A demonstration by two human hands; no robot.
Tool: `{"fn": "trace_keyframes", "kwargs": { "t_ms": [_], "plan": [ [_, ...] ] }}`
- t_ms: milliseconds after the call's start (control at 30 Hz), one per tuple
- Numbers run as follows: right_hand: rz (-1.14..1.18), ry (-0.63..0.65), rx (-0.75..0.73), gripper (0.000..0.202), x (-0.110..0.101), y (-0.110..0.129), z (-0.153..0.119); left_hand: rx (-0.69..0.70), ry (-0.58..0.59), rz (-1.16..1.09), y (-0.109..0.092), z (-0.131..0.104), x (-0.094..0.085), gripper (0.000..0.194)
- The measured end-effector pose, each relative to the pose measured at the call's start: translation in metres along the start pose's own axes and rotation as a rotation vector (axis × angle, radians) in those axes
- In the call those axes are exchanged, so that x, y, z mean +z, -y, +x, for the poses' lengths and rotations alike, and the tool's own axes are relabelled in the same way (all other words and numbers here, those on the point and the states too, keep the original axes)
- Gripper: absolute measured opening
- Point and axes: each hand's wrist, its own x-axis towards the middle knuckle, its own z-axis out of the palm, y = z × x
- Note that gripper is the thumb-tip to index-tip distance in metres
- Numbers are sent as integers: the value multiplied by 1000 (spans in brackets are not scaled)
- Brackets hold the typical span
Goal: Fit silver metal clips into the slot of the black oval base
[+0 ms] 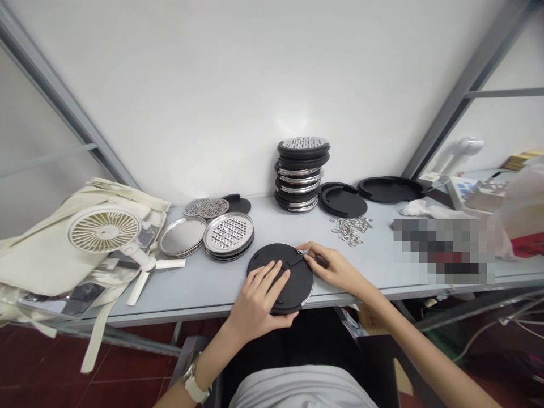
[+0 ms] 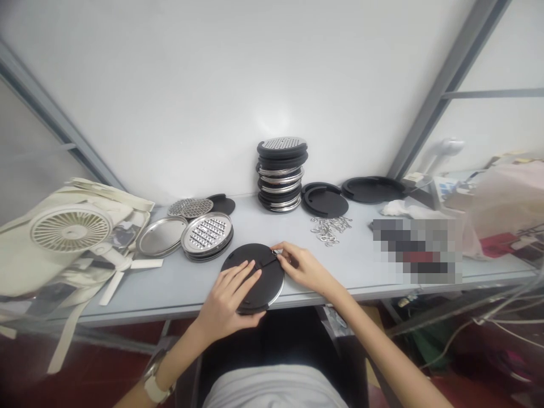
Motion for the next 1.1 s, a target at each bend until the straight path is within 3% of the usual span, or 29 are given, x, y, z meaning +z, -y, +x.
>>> {"fn": "trace_keyframes", "kwargs": {
  "t_ms": [467,1100],
  "plan": [
    [137,55,29,31,-1,-4,0,-1,-1,-1,0,-1,0,63],
    [55,30,16,26,0,-4,0,-7,5,6,-1,0,0,63]
  ]
}}
